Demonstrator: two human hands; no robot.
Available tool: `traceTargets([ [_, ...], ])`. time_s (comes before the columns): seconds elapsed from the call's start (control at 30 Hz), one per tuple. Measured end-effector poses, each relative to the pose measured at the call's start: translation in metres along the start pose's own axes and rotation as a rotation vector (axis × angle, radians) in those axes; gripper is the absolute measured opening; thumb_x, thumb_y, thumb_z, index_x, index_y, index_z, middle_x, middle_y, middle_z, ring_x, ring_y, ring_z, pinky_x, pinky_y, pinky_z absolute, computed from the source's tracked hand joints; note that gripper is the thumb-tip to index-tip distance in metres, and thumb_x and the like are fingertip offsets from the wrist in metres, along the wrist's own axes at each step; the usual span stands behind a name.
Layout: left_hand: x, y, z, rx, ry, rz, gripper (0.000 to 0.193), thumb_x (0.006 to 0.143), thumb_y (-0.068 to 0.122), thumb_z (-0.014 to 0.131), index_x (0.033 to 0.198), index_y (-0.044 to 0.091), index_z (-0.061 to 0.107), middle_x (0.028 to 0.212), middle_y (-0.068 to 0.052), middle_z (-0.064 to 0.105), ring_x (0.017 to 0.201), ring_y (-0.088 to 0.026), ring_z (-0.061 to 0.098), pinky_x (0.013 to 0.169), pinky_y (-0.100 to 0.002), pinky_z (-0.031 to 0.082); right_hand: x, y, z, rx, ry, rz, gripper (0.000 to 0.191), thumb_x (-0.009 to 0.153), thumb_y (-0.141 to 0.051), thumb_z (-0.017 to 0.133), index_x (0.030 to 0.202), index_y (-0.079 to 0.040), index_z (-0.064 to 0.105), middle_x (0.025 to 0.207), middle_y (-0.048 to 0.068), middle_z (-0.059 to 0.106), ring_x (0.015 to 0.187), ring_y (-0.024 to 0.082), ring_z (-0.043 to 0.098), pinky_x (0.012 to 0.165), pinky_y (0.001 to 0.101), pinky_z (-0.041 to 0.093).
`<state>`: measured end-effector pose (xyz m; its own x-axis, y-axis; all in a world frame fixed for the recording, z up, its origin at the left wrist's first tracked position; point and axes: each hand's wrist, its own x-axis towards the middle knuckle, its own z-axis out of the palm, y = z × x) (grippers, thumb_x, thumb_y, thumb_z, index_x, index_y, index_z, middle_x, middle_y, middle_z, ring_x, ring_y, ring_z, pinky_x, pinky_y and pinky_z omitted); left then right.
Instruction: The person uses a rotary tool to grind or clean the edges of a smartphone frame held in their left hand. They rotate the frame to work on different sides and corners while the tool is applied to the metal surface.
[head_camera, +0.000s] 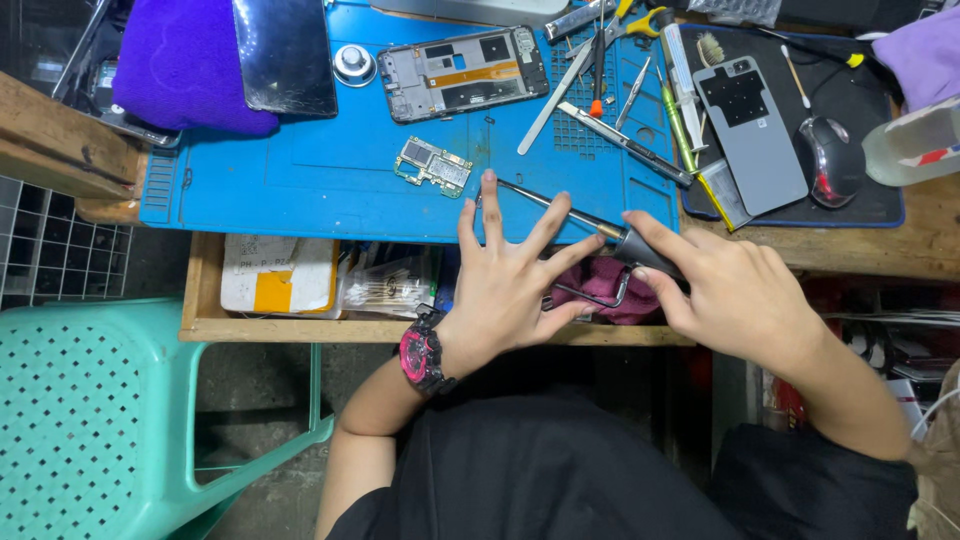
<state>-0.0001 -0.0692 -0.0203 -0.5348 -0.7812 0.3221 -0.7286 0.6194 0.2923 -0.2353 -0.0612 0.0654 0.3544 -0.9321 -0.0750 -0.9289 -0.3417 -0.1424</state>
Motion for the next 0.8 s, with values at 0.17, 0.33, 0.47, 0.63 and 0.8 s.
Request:
traceTargets([
  [0.17,0.0,0.001,-0.003,0.029,-0.012,0.0,0.071,0.078,0.069,0.07,0.143,0.043,0.059,0.161,-0.01,0.039,0.144,-0.069,0.01,0.109,-0.08,0.021,0.002,-0.002,-0.003,0.0,-0.015,0.003,0.057,0.09,-0.035,0.066,0.144,-0.024,0.056,0.084,0.015,0.069,0.066,0.041,0.068,0.057,0.0498,0.056],
  [0.33,0.001,-0.001,-0.005,0.018,0.0,0.008,0.069,0.079,0.069,0.071,0.141,0.041,0.061,0.159,-0.01,0.04,0.143,-0.07,0.013,0.108,-0.079,0.023,0.007,-0.005,-0.002,0.006,-0.003,-0.007,0.055,0.089,-0.035,0.066,0.143,-0.025,0.057,0.083,0.015,0.069,0.066,0.042,0.067,0.056,0.0503,0.055],
  [0.47,-0.001,-0.003,-0.004,0.012,0.015,0.012,0.068,0.08,0.07,0.071,0.141,0.041,0.062,0.159,-0.009,0.041,0.142,-0.069,0.015,0.108,-0.078,0.024,0.01,-0.006,0.0,-0.014,-0.007,-0.005,0.054,0.09,-0.035,0.066,0.142,-0.026,0.058,0.082,0.015,0.068,0.066,0.04,0.067,0.055,0.0494,0.055],
  [0.63,-0.004,-0.008,-0.001,0.019,0.025,0.013,0.07,0.08,0.069,0.072,0.143,0.041,0.062,0.162,-0.008,0.038,0.144,-0.068,0.015,0.109,-0.075,0.024,0.013,-0.008,0.003,-0.027,0.013,-0.035,0.051,0.091,-0.035,0.066,0.141,-0.025,0.06,0.082,0.013,0.069,0.067,0.039,0.067,0.056,0.0482,0.055],
  [0.8,-0.009,-0.014,-0.002,-0.021,0.061,0.032,0.067,0.082,0.071,0.071,0.14,0.038,0.065,0.164,-0.009,0.036,0.145,-0.068,0.013,0.112,-0.074,0.024,0.016,-0.009,0.005,-0.03,0.015,-0.039,0.053,0.09,-0.036,0.067,0.142,-0.025,0.06,0.082,0.013,0.069,0.068,0.038,0.068,0.058,0.0475,0.056],
])
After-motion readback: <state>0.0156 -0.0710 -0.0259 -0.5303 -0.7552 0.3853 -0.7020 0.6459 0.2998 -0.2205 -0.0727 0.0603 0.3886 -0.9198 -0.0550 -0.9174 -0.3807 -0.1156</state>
